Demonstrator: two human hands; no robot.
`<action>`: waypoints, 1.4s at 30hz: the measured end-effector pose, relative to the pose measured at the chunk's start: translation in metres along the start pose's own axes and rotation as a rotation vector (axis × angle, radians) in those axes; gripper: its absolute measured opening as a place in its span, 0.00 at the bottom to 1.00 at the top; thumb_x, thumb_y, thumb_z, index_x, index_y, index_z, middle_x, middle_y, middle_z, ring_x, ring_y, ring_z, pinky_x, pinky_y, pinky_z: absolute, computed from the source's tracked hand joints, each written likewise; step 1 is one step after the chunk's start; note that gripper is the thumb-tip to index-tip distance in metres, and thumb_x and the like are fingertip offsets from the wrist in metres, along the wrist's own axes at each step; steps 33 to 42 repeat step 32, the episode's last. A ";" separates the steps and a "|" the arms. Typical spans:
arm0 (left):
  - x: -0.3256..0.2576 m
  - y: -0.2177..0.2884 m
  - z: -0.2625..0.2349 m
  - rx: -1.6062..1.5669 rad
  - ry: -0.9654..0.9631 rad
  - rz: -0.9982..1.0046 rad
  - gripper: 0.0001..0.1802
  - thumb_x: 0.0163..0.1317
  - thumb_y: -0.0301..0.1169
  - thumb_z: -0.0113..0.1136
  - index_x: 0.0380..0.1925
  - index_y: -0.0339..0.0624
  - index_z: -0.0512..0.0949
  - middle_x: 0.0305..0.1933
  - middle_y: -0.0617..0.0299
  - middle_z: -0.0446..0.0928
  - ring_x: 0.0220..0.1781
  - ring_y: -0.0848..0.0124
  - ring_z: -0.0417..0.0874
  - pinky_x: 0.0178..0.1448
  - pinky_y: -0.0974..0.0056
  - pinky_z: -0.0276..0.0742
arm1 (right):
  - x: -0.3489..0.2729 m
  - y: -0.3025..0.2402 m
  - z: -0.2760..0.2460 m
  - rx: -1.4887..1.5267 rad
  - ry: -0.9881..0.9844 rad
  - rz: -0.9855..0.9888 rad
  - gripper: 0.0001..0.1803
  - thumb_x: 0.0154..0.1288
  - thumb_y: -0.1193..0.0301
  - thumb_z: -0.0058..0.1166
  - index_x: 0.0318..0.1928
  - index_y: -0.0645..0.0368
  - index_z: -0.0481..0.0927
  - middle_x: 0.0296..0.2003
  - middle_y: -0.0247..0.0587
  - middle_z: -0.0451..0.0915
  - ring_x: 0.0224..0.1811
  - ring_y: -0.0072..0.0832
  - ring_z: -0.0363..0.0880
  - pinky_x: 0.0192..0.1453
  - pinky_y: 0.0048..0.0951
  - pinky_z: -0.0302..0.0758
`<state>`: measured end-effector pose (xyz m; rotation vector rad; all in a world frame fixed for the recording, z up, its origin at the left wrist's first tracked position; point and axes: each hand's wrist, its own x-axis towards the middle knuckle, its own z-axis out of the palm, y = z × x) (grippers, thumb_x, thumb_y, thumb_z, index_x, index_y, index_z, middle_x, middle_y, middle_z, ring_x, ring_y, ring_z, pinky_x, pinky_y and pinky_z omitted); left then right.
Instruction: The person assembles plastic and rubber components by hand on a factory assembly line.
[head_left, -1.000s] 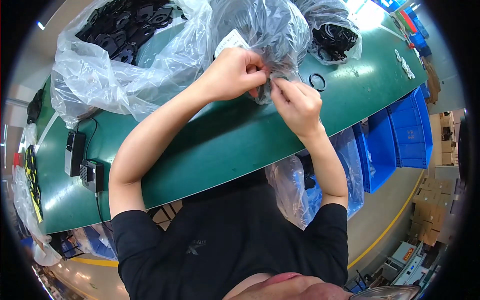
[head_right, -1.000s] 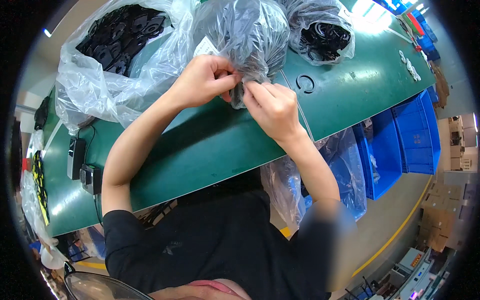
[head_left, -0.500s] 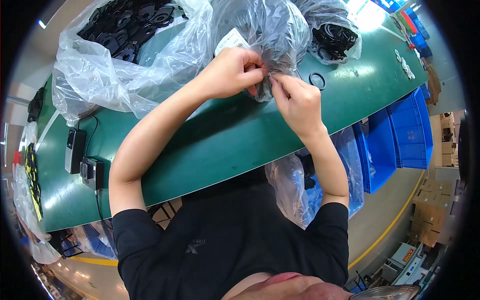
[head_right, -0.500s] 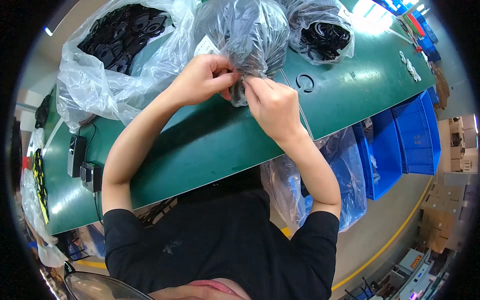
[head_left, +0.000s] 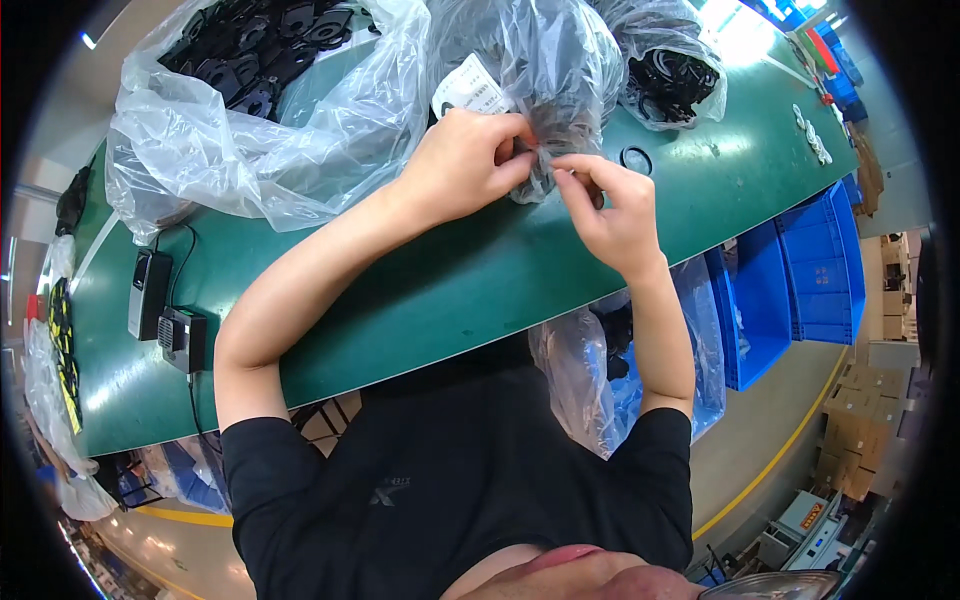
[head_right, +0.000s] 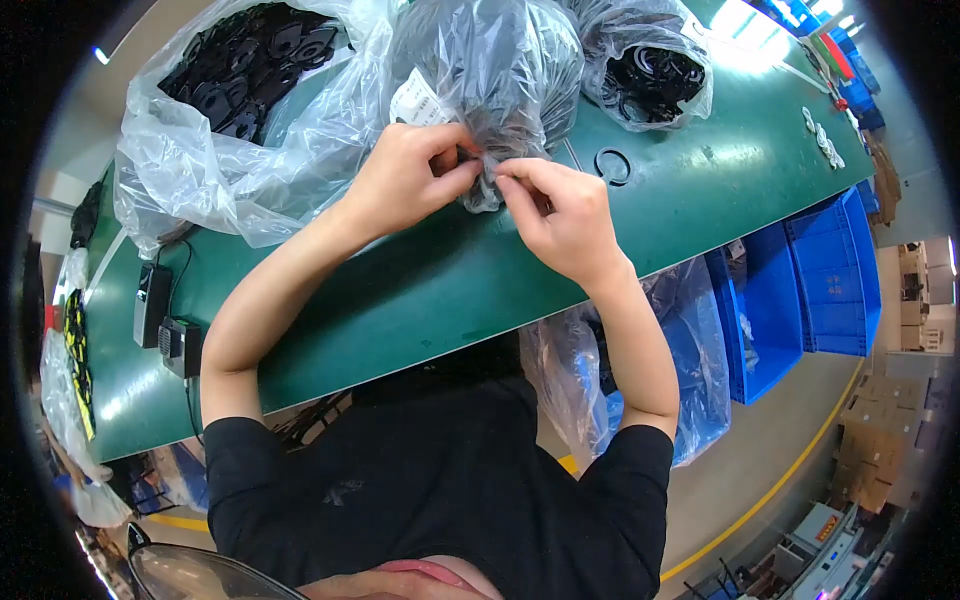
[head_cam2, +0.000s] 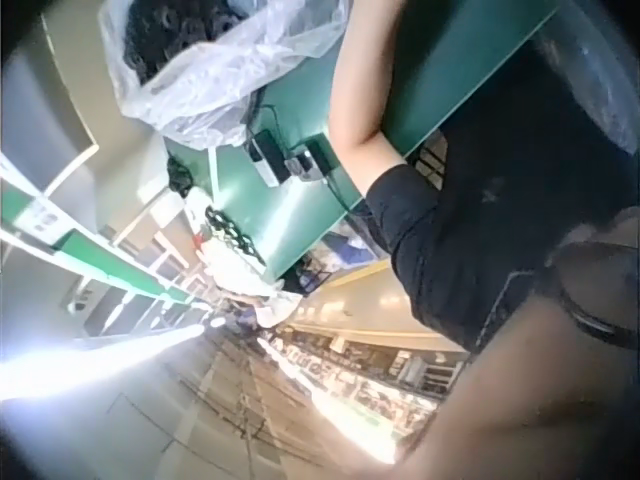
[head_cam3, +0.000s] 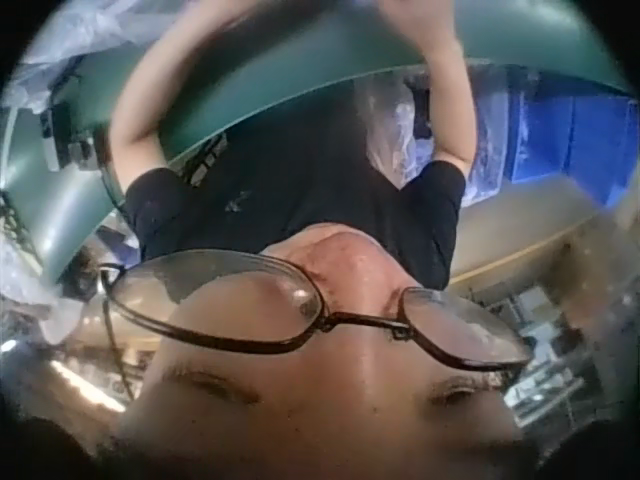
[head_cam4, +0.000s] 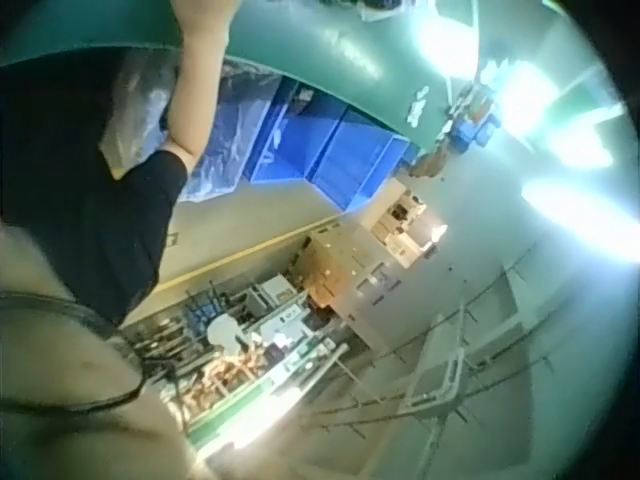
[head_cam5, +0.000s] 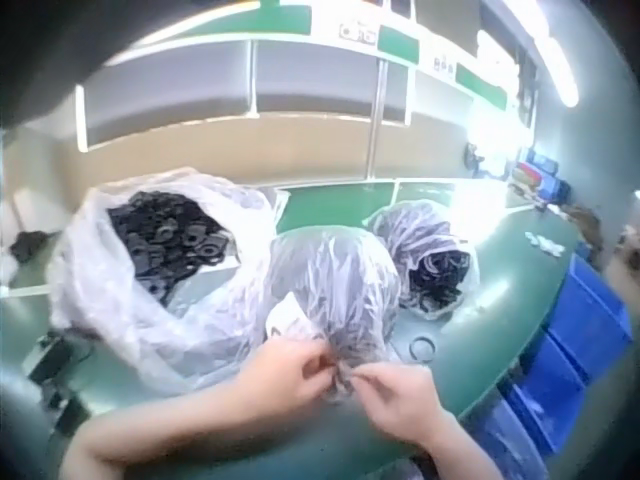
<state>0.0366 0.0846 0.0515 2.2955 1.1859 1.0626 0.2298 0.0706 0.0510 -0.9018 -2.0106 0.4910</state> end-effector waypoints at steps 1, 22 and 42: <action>0.000 0.000 0.002 0.000 0.001 -0.001 0.07 0.51 0.28 0.60 0.29 0.36 0.77 0.13 0.59 0.71 0.16 0.70 0.76 0.22 0.68 0.67 | 0.002 -0.002 -0.001 0.000 -0.001 -0.001 0.06 0.51 0.81 0.56 0.33 0.63 0.79 0.21 0.43 0.77 0.18 0.31 0.75 0.24 0.26 0.70; -0.004 0.002 -0.003 -0.060 -0.006 -0.111 0.05 0.50 0.26 0.60 0.25 0.35 0.76 0.13 0.61 0.71 0.15 0.74 0.75 0.22 0.67 0.69 | 0.014 0.020 0.011 -0.413 0.101 -0.359 0.05 0.50 0.75 0.57 0.31 0.57 0.78 0.21 0.39 0.76 0.21 0.35 0.76 0.23 0.32 0.71; -0.024 -0.002 0.000 0.183 0.289 0.117 0.08 0.46 0.29 0.64 0.24 0.38 0.75 0.20 0.57 0.75 0.21 0.65 0.77 0.27 0.65 0.71 | 0.001 0.012 -0.008 -0.092 0.039 0.036 0.05 0.53 0.76 0.59 0.28 0.60 0.76 0.22 0.39 0.77 0.21 0.23 0.76 0.24 0.22 0.72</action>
